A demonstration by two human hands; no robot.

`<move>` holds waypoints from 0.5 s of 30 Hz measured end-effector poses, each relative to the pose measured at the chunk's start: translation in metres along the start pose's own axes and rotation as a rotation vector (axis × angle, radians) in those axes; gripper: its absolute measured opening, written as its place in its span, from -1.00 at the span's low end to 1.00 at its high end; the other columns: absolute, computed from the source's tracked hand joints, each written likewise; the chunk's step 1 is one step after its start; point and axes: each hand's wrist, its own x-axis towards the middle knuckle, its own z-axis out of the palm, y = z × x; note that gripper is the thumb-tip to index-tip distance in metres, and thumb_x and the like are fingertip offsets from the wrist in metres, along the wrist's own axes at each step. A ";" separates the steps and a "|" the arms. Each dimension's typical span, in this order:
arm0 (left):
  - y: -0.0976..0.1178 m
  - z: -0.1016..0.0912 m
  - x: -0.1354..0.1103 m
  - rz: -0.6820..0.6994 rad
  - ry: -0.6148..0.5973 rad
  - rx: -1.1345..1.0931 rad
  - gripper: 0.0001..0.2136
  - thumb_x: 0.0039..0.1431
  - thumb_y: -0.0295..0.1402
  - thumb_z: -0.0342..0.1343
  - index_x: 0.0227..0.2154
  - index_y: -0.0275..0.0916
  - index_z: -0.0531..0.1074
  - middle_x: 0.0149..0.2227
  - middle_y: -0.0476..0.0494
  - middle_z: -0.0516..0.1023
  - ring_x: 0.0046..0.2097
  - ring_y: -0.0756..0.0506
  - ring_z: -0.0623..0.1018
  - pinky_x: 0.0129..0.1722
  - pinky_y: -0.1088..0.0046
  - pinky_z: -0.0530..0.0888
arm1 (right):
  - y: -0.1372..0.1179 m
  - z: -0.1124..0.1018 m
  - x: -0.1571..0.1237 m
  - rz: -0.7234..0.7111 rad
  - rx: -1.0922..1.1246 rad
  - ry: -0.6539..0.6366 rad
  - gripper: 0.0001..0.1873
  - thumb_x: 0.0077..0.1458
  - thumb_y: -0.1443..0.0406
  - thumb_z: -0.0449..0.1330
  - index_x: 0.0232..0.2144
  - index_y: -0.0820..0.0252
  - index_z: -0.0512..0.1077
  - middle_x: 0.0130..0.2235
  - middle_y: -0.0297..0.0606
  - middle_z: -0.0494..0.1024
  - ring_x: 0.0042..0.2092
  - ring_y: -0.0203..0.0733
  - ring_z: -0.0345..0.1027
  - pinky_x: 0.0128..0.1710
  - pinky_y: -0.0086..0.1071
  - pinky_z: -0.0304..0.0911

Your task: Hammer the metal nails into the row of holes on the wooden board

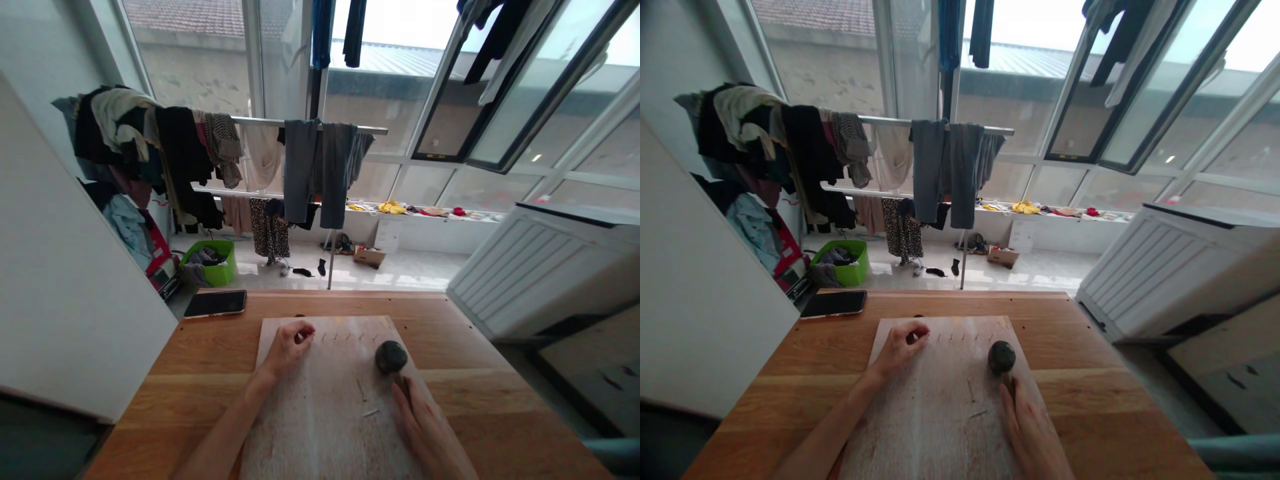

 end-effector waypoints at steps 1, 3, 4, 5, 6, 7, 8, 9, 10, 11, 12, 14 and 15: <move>-0.001 0.000 0.000 0.007 0.000 -0.002 -0.84 0.13 -0.32 0.13 -0.36 -0.28 0.55 -0.41 -0.07 0.58 -0.43 0.01 0.46 -0.39 0.53 0.40 | -0.003 0.000 -0.001 -0.001 -0.004 -0.007 -0.49 0.28 0.05 -0.05 0.05 0.18 0.47 0.01 -0.04 0.61 0.07 0.02 0.48 0.04 -0.25 0.35; -0.002 0.000 0.000 0.023 0.011 0.003 -0.86 0.13 -0.34 0.12 -0.37 -0.28 0.54 -0.42 -0.06 0.58 -0.43 0.01 0.46 -0.37 0.54 0.40 | -0.010 0.002 -0.002 -0.002 -0.012 -0.024 -0.51 0.28 0.03 -0.04 -0.02 0.16 0.51 -0.09 -0.06 0.65 -0.03 0.02 0.54 -0.06 -0.28 0.39; -0.002 0.001 0.000 0.026 0.016 0.005 -0.87 0.13 -0.35 0.12 -0.37 -0.28 0.54 -0.42 -0.06 0.58 -0.42 0.01 0.46 -0.37 0.54 0.40 | -0.014 0.004 -0.004 -0.005 -0.015 -0.035 -0.52 0.29 0.02 -0.04 -0.04 0.16 0.51 -0.13 -0.07 0.66 -0.07 0.01 0.55 -0.11 -0.29 0.40; -0.002 0.001 0.000 0.025 0.017 0.006 -0.87 0.13 -0.36 0.12 -0.38 -0.28 0.54 -0.42 -0.06 0.58 -0.42 0.01 0.46 -0.37 0.54 0.40 | -0.019 0.008 -0.005 -0.010 -0.016 -0.048 -0.51 0.29 0.01 -0.04 -0.04 0.16 0.51 -0.16 -0.07 0.67 -0.11 0.01 0.57 -0.15 -0.31 0.40; -0.002 0.001 -0.001 0.020 0.014 0.004 -0.88 0.12 -0.37 0.13 -0.38 -0.28 0.54 -0.42 -0.05 0.58 -0.43 0.01 0.46 -0.37 0.55 0.40 | -0.025 0.013 -0.006 -0.017 -0.017 -0.058 -0.50 0.30 0.00 -0.05 -0.03 0.17 0.50 -0.18 -0.07 0.68 -0.13 0.01 0.57 -0.17 -0.32 0.40; -0.002 0.001 -0.001 0.012 0.009 0.002 -0.88 0.12 -0.37 0.13 -0.39 -0.28 0.54 -0.43 -0.05 0.58 -0.44 0.02 0.46 -0.38 0.55 0.39 | -0.031 0.019 -0.007 -0.025 -0.021 -0.063 -0.50 0.31 0.00 -0.06 -0.03 0.16 0.50 -0.19 -0.07 0.68 -0.13 0.00 0.57 -0.18 -0.32 0.40; -0.002 0.001 -0.001 0.005 0.003 0.000 -0.89 0.12 -0.38 0.13 -0.39 -0.28 0.54 -0.42 -0.05 0.58 -0.44 0.02 0.46 -0.39 0.55 0.39 | -0.037 0.025 -0.008 -0.038 -0.026 -0.065 -0.49 0.32 -0.01 -0.07 -0.02 0.15 0.49 -0.18 -0.07 0.68 -0.14 0.00 0.57 -0.19 -0.33 0.39; -0.002 0.001 -0.001 0.002 0.000 0.000 -0.89 0.12 -0.38 0.13 -0.38 -0.28 0.54 -0.42 -0.05 0.58 -0.45 0.02 0.46 -0.39 0.55 0.39 | -0.044 0.031 -0.009 -0.053 -0.032 -0.063 -0.49 0.32 -0.01 -0.09 -0.02 0.15 0.49 -0.18 -0.06 0.68 -0.14 0.00 0.57 -0.19 -0.33 0.39; -0.002 0.001 -0.001 0.003 0.002 0.004 -0.89 0.12 -0.38 0.14 -0.38 -0.28 0.54 -0.42 -0.06 0.59 -0.45 0.02 0.46 -0.39 0.55 0.39 | -0.051 0.037 -0.011 -0.068 -0.038 -0.061 -0.49 0.33 0.00 -0.10 -0.01 0.15 0.48 -0.18 -0.06 0.68 -0.15 -0.01 0.57 -0.20 -0.33 0.39; -0.002 0.001 -0.001 0.007 0.007 0.009 -0.89 0.13 -0.38 0.14 -0.39 -0.28 0.54 -0.42 -0.06 0.59 -0.44 0.02 0.47 -0.39 0.55 0.40 | -0.057 0.042 -0.012 -0.084 -0.042 -0.060 -0.49 0.34 0.01 -0.10 0.00 0.16 0.48 -0.19 -0.07 0.68 -0.17 -0.02 0.58 -0.21 -0.33 0.39; -0.002 0.001 -0.001 0.012 0.010 0.015 -0.89 0.14 -0.37 0.14 -0.39 -0.28 0.54 -0.42 -0.06 0.59 -0.43 0.01 0.47 -0.38 0.55 0.40 | -0.063 0.047 -0.013 -0.103 -0.044 -0.068 -0.50 0.35 0.03 -0.11 0.01 0.17 0.47 -0.21 -0.07 0.69 -0.20 -0.03 0.58 -0.23 -0.33 0.39; -0.002 0.002 -0.002 0.022 0.004 0.027 -0.89 0.14 -0.38 0.14 -0.38 -0.27 0.54 -0.41 -0.06 0.59 -0.42 0.00 0.49 -0.36 0.54 0.42 | -0.071 0.052 -0.016 -0.143 -0.041 -0.097 -0.51 0.36 0.08 -0.12 0.02 0.19 0.46 -0.26 -0.09 0.68 -0.27 -0.05 0.57 -0.26 -0.33 0.38; -0.002 0.002 -0.002 0.026 -0.003 0.037 -0.90 0.14 -0.39 0.14 -0.37 -0.27 0.54 -0.40 -0.06 0.60 -0.41 0.00 0.50 -0.35 0.54 0.43 | -0.073 0.054 -0.018 -0.165 -0.040 -0.111 -0.52 0.36 0.10 -0.13 0.01 0.19 0.47 -0.28 -0.09 0.68 -0.28 -0.06 0.57 -0.26 -0.33 0.38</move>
